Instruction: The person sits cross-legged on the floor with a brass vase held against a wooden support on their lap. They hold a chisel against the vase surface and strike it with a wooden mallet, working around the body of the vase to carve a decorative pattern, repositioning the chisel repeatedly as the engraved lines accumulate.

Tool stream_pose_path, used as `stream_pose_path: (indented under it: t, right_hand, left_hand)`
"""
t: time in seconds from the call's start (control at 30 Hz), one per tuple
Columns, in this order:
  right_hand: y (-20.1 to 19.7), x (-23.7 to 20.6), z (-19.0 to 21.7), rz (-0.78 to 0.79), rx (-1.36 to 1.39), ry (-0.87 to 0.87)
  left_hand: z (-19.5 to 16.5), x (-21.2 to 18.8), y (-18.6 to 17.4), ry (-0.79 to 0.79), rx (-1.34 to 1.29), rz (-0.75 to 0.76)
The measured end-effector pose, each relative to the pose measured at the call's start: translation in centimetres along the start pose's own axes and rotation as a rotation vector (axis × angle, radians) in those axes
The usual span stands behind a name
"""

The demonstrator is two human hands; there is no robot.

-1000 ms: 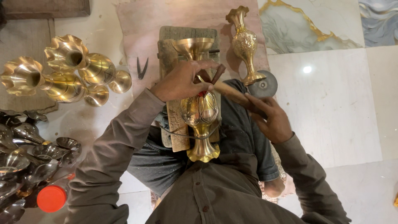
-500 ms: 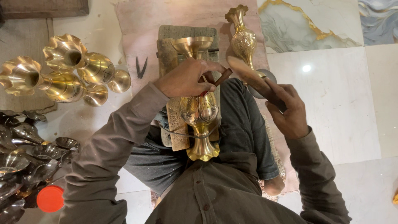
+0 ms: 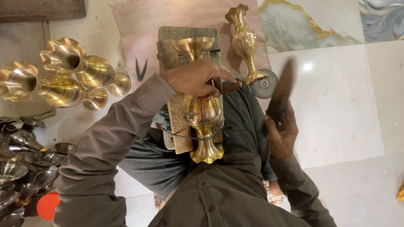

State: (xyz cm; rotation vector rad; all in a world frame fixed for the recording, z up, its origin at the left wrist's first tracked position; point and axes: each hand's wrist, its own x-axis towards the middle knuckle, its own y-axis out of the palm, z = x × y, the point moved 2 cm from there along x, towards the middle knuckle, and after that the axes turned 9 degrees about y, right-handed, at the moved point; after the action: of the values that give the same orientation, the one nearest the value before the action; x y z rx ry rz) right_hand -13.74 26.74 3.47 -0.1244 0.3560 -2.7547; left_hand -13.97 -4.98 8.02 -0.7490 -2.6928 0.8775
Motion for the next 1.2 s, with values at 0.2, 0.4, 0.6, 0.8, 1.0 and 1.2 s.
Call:
stream_pose_path:
  t: [0.2, 0.4, 0.6, 0.8, 1.0, 1.2]
  right_hand:
    - [0.7, -2.5, -0.8, -0.077, -0.073, -0.048]
    - [0.7, -3.6, -1.6, -0.179, -0.318, -0.107]
    - [0.2, -3.3, -1.2, -0.166, -0.379, -0.170]
    - [-0.7, -1.1, -0.6, -0.099, -0.379, -0.187]
    - [-1.7, 1.5, 1.2, -0.035, -0.498, -0.245]
    - [-2.5, 5.6, 3.8, 0.088, -0.612, -0.329]
  left_hand:
    - [-0.2, 0.6, -0.2, 0.041, -0.026, 0.128]
    - [-0.4, 0.9, -0.5, 0.123, -0.034, 0.144]
    - [-0.1, 0.9, -0.3, 0.131, -0.045, 0.175]
    - [-0.3, 0.5, -0.1, 0.096, 0.011, 0.121]
    - [0.2, -0.8, 0.5, 0.032, 0.031, -0.045]
    - [0.2, -1.9, 1.4, 0.142, 0.078, -0.331]
